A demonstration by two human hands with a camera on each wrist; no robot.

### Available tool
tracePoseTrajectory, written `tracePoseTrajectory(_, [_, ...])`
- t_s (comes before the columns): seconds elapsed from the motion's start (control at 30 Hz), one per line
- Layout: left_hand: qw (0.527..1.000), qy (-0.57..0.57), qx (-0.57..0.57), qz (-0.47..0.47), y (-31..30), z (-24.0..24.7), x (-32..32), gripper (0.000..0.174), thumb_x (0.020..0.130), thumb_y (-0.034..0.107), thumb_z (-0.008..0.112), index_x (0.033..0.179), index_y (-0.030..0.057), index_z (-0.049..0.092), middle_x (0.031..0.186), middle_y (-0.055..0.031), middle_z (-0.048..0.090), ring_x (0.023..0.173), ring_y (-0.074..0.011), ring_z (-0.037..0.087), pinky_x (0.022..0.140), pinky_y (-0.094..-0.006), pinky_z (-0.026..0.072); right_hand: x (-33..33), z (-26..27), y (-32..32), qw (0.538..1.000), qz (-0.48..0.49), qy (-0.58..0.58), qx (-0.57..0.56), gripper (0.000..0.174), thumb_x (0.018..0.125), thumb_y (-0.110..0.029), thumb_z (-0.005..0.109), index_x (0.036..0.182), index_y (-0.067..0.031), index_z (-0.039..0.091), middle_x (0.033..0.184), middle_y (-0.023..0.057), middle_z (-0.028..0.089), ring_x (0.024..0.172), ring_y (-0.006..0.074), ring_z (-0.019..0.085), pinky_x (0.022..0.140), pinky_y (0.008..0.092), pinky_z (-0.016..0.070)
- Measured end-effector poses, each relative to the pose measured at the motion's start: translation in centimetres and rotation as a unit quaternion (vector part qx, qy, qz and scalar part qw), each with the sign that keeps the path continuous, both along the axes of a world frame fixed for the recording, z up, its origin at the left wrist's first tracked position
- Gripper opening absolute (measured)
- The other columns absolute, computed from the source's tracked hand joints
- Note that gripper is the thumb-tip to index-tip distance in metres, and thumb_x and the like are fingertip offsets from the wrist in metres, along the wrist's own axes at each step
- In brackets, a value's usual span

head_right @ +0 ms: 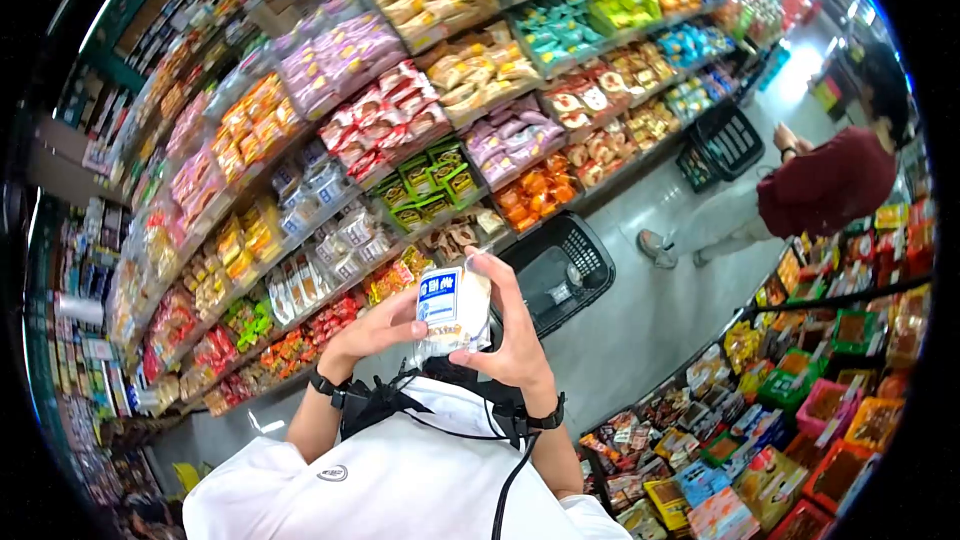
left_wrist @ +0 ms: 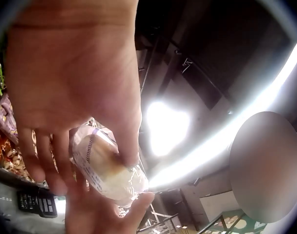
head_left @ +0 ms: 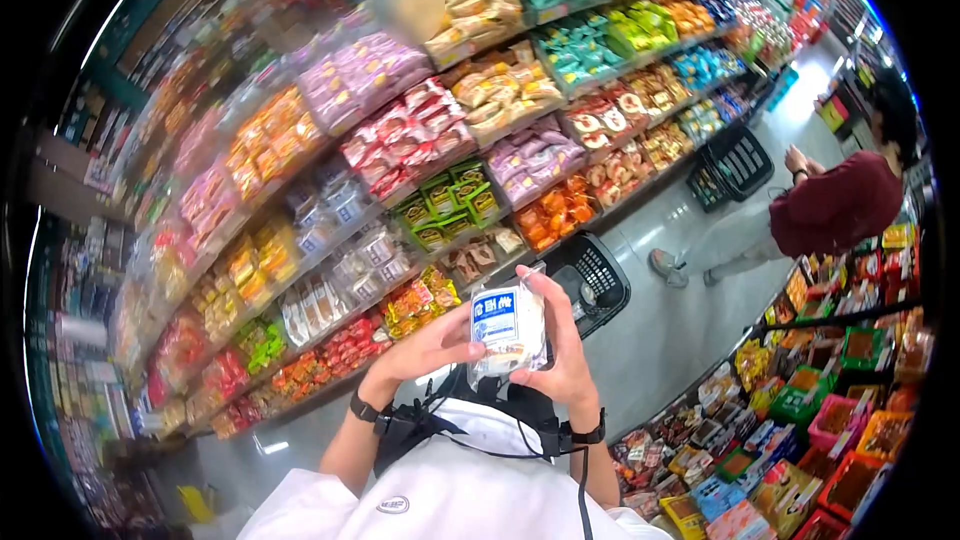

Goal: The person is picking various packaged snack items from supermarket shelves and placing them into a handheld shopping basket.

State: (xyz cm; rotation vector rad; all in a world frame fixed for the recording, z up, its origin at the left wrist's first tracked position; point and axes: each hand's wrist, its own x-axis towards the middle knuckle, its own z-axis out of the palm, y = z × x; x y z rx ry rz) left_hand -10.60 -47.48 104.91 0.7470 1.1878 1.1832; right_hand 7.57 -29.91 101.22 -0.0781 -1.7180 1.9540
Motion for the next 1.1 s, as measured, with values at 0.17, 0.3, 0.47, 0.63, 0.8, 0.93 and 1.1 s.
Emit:
tracePoseTrajectory(0.17, [0.989,0.007,0.051,0.136,-3.8,1.9,-0.7,0.101,0.102,0.022,0.080,0.175,0.0099,0.011,0.159,-0.0236,0.054,0.147,-0.0291,0.053,0.123,-0.0436,0.0415,-1.8,2.1,-2.6,0.995,0.003,-0.059,0.076,0.119,0.073,-0.051,0.097,0.166,-0.0032,0.040,0.164,0.0191,0.042,0.150,0.0354,0.049,0.120,0.0465,0.0440])
tracePoseTrajectory(0.3, [0.986,0.026,0.080,0.143,-6.6,1.8,-2.9,0.103,0.098,0.017,0.084,0.172,0.0147,0.013,0.149,-0.0234,0.062,0.139,-0.0306,0.061,0.121,-0.0460,0.0442,-4.2,4.3,-4.9,0.985,-0.019,-0.048,0.162,0.108,0.080,-0.062,0.090,0.159,-0.0003,0.051,0.157,0.0188,0.053,0.140,0.0339,0.059,0.110,0.0433,0.0526])
tracePoseTrajectory(0.47, [0.982,0.085,0.071,0.153,-12.0,4.0,-6.9,0.095,0.092,0.012,0.088,0.164,0.0129,0.026,0.146,-0.0168,0.065,0.137,-0.0261,0.060,0.121,-0.0448,0.0421,-9.0,4.8,-9.0,0.997,0.026,-0.030,0.073,0.106,0.087,-0.070,0.082,0.157,0.0038,0.053,0.155,0.0194,0.056,0.135,0.0295,0.063,0.112,0.0423,0.0511])
tracePoseTrajectory(0.63, [0.960,0.132,0.091,0.230,-18.4,5.0,-11.6,0.070,0.090,0.006,0.088,0.145,0.0102,0.045,0.130,-0.0040,0.063,0.126,-0.0169,0.064,0.110,-0.0368,0.0505,-13.9,4.8,-13.5,0.997,0.029,-0.049,0.047,0.087,0.098,-0.061,0.075,0.150,0.0079,0.059,0.146,0.0176,0.067,0.130,0.0243,0.066,0.112,0.0372,0.0492])
tracePoseTrajectory(0.8, [0.938,0.228,0.130,0.226,-22.9,4.3,-15.0,0.052,0.092,0.007,0.087,0.132,0.0079,0.053,0.126,-0.0011,0.059,0.126,-0.0147,0.062,0.112,-0.0345,0.0458,-18.6,4.2,-17.0,0.996,0.008,-0.073,0.056,0.064,0.113,-0.050,0.058,0.143,0.0058,0.068,0.138,0.0151,0.074,0.126,0.0195,0.067,0.111,0.0342,0.0490])
tracePoseTrajectory(0.93, [0.956,0.118,0.098,0.249,-25.5,2.8,-17.0,0.046,0.100,0.016,0.082,0.136,0.0065,0.054,0.126,-0.0020,0.059,0.131,-0.0140,0.060,0.113,-0.0346,0.0445,-20.7,3.6,-18.9,0.993,0.019,-0.092,0.079,0.061,0.116,-0.048,0.054,0.142,0.0054,0.069,0.135,0.0151,0.075,0.122,0.0194,0.068,0.110,0.0332,0.0490])
tracePoseTrajectory(1.1, [0.961,0.137,0.071,0.230,-27.3,2.0,-19.5,0.059,0.105,0.016,0.075,0.155,0.0033,0.047,0.134,-0.0122,0.075,0.122,-0.0156,0.067,0.104,-0.0347,0.0520,-22.1,3.5,-20.7,0.987,0.023,-0.127,0.093,0.066,0.115,-0.053,0.054,0.142,0.0053,0.067,0.134,0.0143,0.075,0.125,0.0200,0.067,0.110,0.0346,0.0492])
